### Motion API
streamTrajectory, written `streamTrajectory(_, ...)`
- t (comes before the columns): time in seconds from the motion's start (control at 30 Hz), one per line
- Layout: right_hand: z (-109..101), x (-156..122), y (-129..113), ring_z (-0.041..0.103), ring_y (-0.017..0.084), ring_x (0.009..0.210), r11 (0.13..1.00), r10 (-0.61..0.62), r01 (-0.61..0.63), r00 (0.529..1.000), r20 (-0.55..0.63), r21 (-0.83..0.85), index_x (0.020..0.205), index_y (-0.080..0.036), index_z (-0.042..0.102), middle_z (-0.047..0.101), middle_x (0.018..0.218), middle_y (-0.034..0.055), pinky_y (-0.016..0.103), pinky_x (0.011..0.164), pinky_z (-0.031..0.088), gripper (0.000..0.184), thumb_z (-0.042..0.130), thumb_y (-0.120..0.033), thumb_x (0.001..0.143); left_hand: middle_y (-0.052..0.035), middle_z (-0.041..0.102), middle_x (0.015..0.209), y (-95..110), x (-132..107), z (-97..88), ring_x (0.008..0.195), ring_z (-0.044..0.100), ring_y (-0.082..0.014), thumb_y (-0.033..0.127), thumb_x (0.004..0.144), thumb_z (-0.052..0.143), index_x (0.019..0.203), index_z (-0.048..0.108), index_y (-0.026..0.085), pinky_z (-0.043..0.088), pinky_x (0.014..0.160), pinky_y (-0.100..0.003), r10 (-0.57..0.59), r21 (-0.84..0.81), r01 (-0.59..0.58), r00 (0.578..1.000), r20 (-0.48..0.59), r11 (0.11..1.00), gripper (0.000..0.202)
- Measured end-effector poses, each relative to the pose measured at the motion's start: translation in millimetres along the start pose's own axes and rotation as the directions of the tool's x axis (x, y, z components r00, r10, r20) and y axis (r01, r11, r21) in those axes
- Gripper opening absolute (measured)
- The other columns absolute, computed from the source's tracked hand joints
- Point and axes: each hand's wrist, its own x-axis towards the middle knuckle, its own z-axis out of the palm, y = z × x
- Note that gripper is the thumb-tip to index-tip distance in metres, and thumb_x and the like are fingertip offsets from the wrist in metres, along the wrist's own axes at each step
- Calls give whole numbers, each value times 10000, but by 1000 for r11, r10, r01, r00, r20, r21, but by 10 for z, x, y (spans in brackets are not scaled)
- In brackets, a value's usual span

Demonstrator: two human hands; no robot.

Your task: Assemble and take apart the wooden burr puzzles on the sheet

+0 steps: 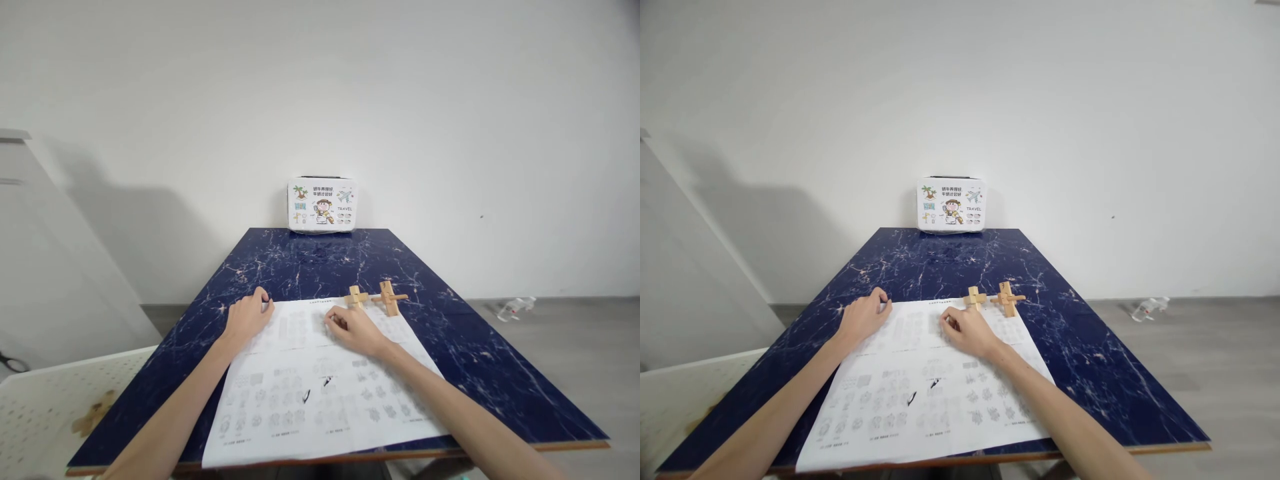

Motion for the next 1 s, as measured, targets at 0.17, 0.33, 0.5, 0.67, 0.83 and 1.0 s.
streamTrajectory(0.17, 3, 2, 9, 498, 120, 503, 1000, -3, 3, 1000, -17, -5, 913, -198, 663, 628, 603, -32, 241, 555, 324, 147, 527, -231, 956, -68, 750, 868, 8, 0, -5, 795, 730, -284, 400, 968, 452, 1075, 572, 222, 470, 718, -336, 4, -5, -4, 1000, -1, 1000, 240)
streamTrajectory(0.33, -19, 19, -12, 479, 142, 474, 996, 93, -91, 982, -164, 19, 985, -205, 633, 572, 520, -58, 257, 550, 312, 190, 471, -304, 985, -67, 754, 872, 20, 0, -16, 817, 737, -285, 394, 969, 456, 1070, 575, 223, 475, 725, -332, -3, -4, 3, 1000, 5, 1000, 231)
streamTrajectory(0.5, -50, 43, 12, 558, 178, 493, 967, 234, -183, 916, -325, 178, 1143, -205, 539, 583, 518, -74, 272, 597, 395, 239, 478, -364, 976, -62, 760, 894, 23, 2, -22, 833, 740, -280, 400, 969, 459, 1068, 576, 229, 475, 730, -324, -9, 1, 9, 1000, 6, 1000, 229)
streamTrajectory(0.67, -95, 47, 77, 504, 168, 463, 941, 330, -254, 830, -450, 222, 1057, -227, 561, 515, 503, -76, 260, 536, 347, 238, 429, -417, 1001, -62, 757, 887, 22, 10, -25, 829, 738, -288, 408, 969, 448, 1080, 579, 232, 477, 716, -328, -10, 8, 10, 1000, 11, 1000, 246)
streamTrajectory(0.83, -149, 49, 184, 606, 211, 593, 895, 413, -443, 780, -470, 51, 1138, -216, 573, 642, 618, -12, 281, 594, 350, 266, 434, -399, 1005, -59, 749, 861, -5, 25, 5, 809, 733, -286, 416, 962, 454, 1080, 588, 235, 475, 708, -326, -5, 19, 4, 1000, 3, 1000, 254)
streamTrajectory(1.0, -149, 74, 228, 695, 261, 772, 802, 552, -597, 743, -378, -3, 1240, -207, 552, 747, 838, 78, 298, 641, 385, 353, 494, -453, 994, -52, 747, 854, -21, 32, 17, 810, 730, -275, 425, 964, 456, 1067, 595, 239, 471, 708, -316, 1, 16, -1, 1000, 7, 1000, 254)
